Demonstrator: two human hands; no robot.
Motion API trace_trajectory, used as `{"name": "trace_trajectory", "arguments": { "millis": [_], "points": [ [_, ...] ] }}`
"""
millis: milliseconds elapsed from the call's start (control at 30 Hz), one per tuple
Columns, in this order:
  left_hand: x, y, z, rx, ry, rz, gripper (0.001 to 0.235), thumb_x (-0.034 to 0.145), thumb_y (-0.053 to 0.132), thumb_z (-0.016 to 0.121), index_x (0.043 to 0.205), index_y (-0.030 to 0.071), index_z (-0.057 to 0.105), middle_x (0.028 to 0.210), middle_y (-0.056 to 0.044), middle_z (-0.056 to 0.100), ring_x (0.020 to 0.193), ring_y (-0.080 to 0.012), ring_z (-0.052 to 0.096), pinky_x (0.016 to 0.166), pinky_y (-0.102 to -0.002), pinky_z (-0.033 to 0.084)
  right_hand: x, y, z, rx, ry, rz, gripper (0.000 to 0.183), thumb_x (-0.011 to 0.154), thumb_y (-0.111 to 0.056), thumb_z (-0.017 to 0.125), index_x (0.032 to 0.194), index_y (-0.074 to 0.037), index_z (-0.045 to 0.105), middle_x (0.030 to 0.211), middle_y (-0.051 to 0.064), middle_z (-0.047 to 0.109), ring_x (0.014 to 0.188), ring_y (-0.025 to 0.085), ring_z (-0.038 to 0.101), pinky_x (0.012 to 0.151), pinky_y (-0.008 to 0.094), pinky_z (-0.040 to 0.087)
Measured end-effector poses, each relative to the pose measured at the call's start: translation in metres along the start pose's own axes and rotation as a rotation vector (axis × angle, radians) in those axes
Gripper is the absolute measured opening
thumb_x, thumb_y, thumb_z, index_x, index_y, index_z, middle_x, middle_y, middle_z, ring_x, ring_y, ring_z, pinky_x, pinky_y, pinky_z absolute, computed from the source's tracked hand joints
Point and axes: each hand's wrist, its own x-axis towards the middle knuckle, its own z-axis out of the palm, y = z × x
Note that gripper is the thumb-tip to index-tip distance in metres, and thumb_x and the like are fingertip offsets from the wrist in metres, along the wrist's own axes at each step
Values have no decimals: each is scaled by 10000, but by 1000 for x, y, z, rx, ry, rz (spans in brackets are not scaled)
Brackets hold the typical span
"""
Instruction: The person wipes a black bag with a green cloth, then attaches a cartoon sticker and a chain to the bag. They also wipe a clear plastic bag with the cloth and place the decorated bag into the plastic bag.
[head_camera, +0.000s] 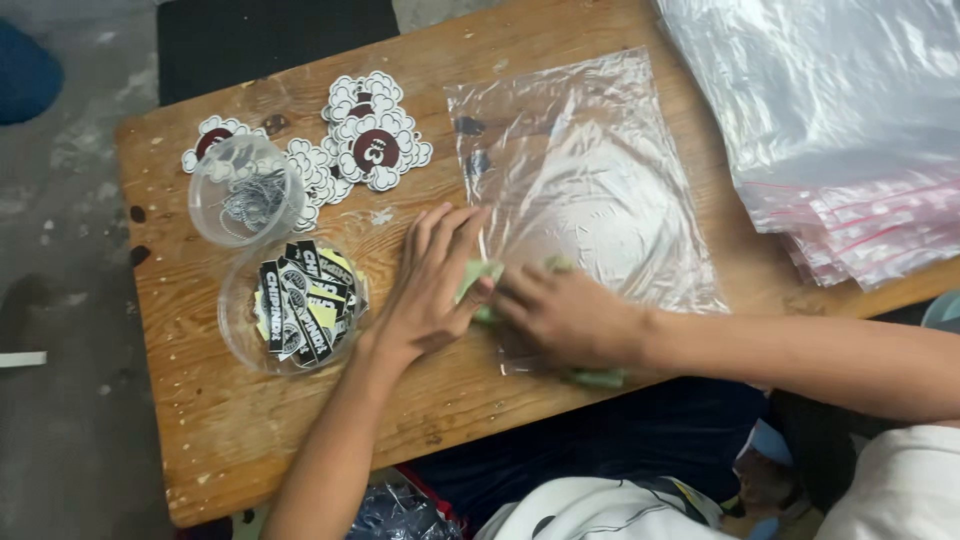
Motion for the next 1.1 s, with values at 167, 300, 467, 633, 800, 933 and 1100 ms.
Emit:
{"name": "trace_trajectory", "arguments": {
  "millis": [167,300,467,633,800,933,1100],
  "points": [
    [-2,0,4,15,4,21,993,887,812,133,1593,125,259,1487,-188,394,1443,-422,288,1211,-609,135,14,4,24,99,122,-174,203,909,-206,511,991,-49,610,985,126,551,813,311,612,525,409,549],
    [-2,14,-3,118,29,28,1112,856,827,419,1615,80,97,1566,-276,225,1450,-487,258,1222,-618,175,42,58,21,-3,227,-32,238,867,-277,575,1004,-84,597,1013,113,568,817,337,651,520,461,575],
    [-6,7,12,240,21,48,1265,767,900,513,1605,141,-53,1613,-276,41,1513,-477,102,1247,-613,107,82,140,14,-55,122,252,417,973,-346,504,1307,-104,562,1096,190,566,769,362,674,521,506,605],
    [-5,9,6,296,-17,37,1321,767,923,516,1576,100,-127,1647,-238,-21,1545,-413,73,1275,-584,69,105,174,28,-90,81,516,369,1095,-357,385,1290,-67,503,1072,229,542,804,404,628,454,508,543],
    [-1,19,-6,237,-149,-5,1163,790,873,473,1600,98,164,1622,-218,152,1506,-465,99,1222,-615,80,39,113,47,-189,128,390,648,834,-319,627,1415,-51,524,1125,211,505,887,372,664,549,477,606],
    [1,20,-11,275,-175,20,1102,796,858,482,1577,114,257,1620,-196,180,1491,-470,131,1210,-623,104,-43,78,18,-244,44,441,637,874,-309,560,1452,-51,490,1024,163,545,795,322,660,509,418,595],
    [2,19,-12,229,-194,55,820,867,719,497,1545,274,375,1635,-93,233,1490,-455,147,1164,-682,111,-115,81,23,-501,-172,815,607,778,-248,557,1310,42,590,889,119,581,659,253,673,440,355,562]
  ]
}}
